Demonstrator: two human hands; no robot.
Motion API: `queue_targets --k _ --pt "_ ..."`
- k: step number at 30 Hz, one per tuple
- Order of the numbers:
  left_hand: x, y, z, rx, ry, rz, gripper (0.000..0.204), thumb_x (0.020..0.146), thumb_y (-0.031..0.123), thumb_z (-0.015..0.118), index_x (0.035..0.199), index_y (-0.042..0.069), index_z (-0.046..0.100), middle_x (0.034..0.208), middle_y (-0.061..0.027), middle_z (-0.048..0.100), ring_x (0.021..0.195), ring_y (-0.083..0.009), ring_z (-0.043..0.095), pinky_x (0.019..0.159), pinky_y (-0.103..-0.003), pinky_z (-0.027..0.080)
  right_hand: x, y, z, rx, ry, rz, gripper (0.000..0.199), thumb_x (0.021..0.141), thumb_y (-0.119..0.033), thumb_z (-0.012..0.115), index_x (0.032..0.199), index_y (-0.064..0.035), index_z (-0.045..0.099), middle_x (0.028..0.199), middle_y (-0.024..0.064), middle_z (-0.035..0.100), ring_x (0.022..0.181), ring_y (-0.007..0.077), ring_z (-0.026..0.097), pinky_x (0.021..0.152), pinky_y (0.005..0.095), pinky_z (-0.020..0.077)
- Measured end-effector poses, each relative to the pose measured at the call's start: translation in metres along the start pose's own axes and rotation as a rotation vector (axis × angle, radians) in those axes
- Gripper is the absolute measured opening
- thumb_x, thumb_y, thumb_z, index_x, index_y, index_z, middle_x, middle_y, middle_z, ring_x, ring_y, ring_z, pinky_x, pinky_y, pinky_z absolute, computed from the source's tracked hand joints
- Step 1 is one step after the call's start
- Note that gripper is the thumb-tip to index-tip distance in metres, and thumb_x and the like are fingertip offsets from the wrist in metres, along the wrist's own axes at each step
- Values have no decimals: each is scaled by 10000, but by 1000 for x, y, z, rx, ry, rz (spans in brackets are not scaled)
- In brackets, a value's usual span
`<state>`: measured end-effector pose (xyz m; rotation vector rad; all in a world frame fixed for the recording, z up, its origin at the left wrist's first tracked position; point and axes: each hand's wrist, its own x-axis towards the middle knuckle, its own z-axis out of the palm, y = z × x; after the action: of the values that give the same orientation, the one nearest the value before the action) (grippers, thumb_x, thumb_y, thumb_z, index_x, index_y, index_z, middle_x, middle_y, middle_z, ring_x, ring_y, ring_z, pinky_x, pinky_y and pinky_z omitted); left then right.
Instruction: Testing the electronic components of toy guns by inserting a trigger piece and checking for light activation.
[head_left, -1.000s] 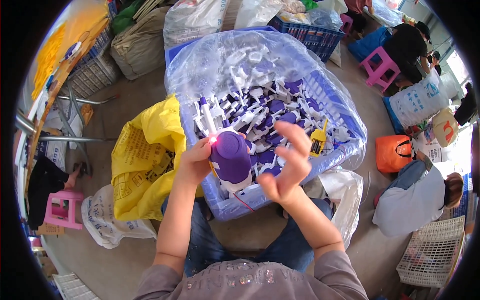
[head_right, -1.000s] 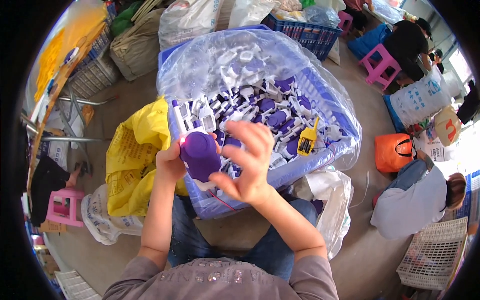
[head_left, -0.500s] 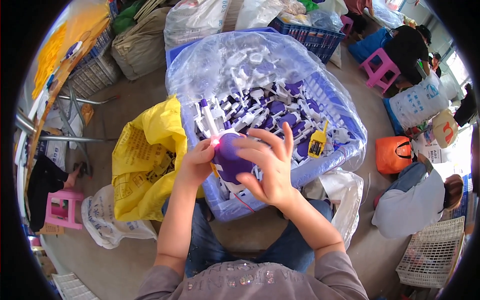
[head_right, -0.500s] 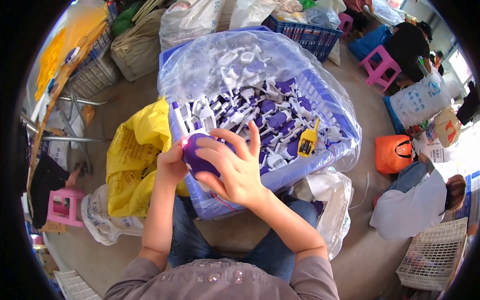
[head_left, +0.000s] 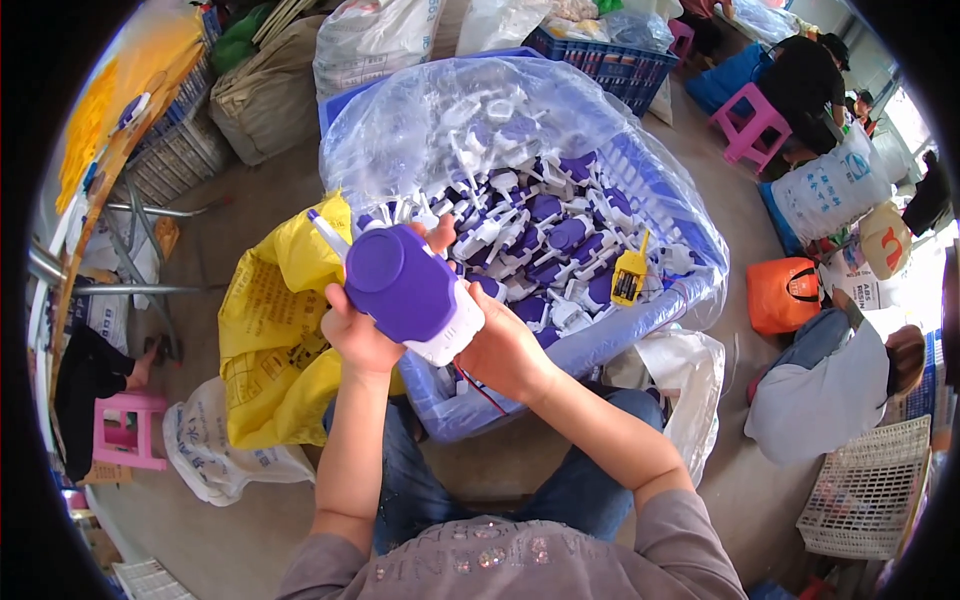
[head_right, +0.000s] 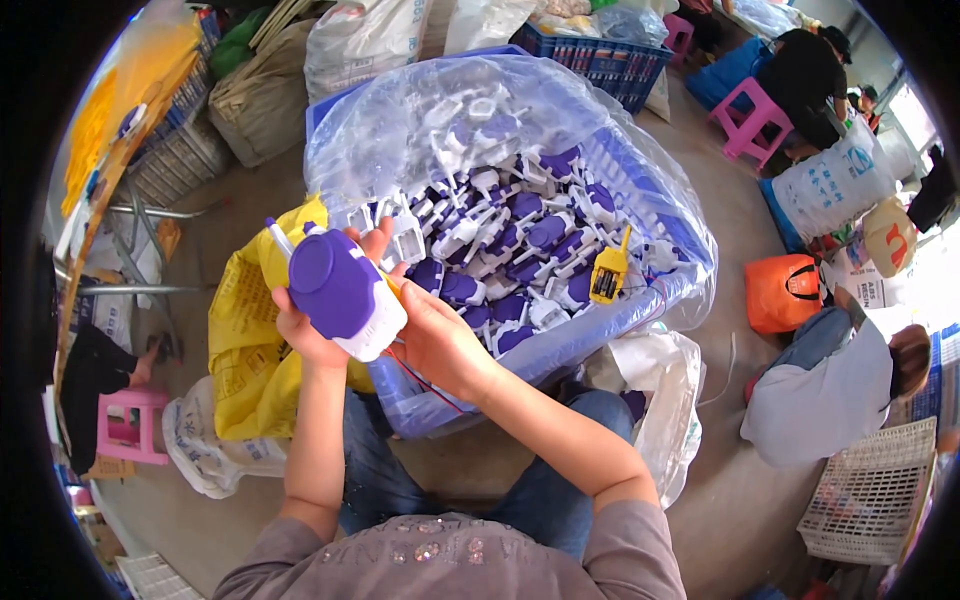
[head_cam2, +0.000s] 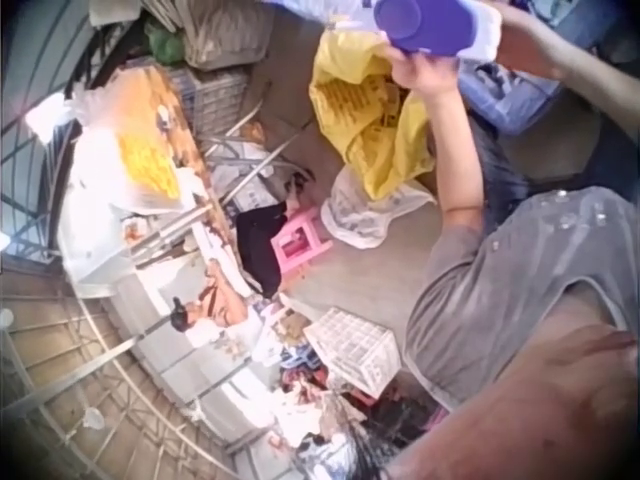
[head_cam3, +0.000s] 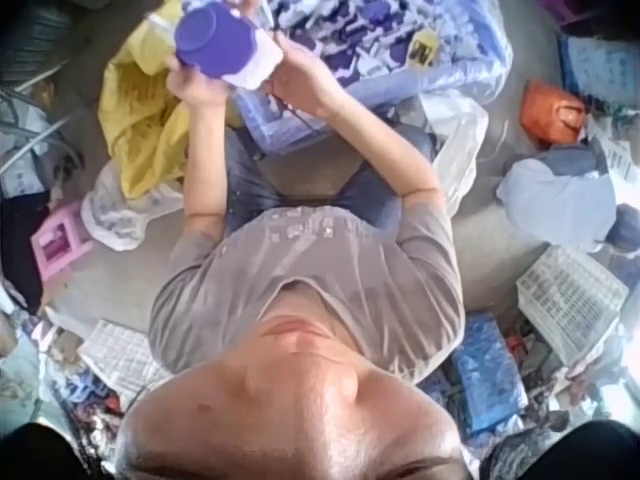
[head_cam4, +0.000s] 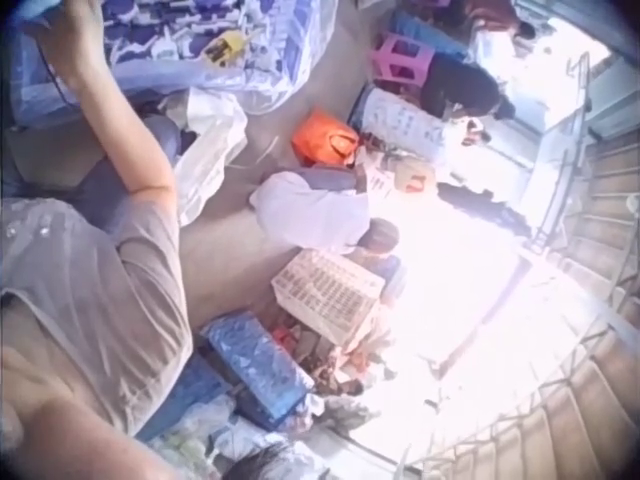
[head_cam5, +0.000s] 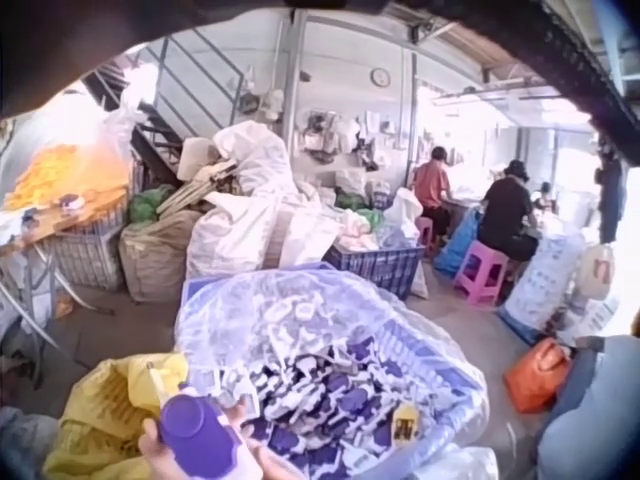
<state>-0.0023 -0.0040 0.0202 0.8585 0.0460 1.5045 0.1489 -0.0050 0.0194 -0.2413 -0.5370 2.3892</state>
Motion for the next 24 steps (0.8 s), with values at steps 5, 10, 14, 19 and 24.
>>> queue_targets --k 5,10,14,19,24 --pt "-1 5 -5 20 -2 -17 911 749 619 568 1359 2 293 1374 -180 355 1342 -367 190 1076 -547 166 7 4 6 -137 -61 -100 541 860 -237 609 1304 -43 370 1146 25 522 1009 136 517 812 300 438" --pt "-10 11 -4 -75 294 51 811 814 536 542 1349 -19 287 1350 -149 385 1282 -317 323 1067 -453 238 23 -18 0 -321 -62 3 426 872 -280 596 1184 -20 469 1040 51 576 932 150 581 770 332 519" --pt "-13 44 -17 172 400 271 580 845 328 599 1287 8 403 1274 -98 464 1202 -240 410 1030 -408 280 50 -30 -21 -596 195 154 411 848 -323 615 1105 -11 538 937 34 596 799 114 591 739 330 534" --pt "-15 64 -26 1405 866 392 691 665 179 777 1251 24 445 1195 -112 483 1136 -262 432 987 -390 295 82 -39 -119 -1394 340 314 251 820 -286 562 843 -65 679 678 4 603 633 45 531 541 200 415" --pt "-20 66 -29 2046 1014 552 763 651 176 735 1316 108 368 1321 -222 308 1230 -393 269 1012 -516 193 102 4 -224 -1919 200 633 362 773 -343 477 840 -46 673 729 126 654 622 250 637 612 347 515"
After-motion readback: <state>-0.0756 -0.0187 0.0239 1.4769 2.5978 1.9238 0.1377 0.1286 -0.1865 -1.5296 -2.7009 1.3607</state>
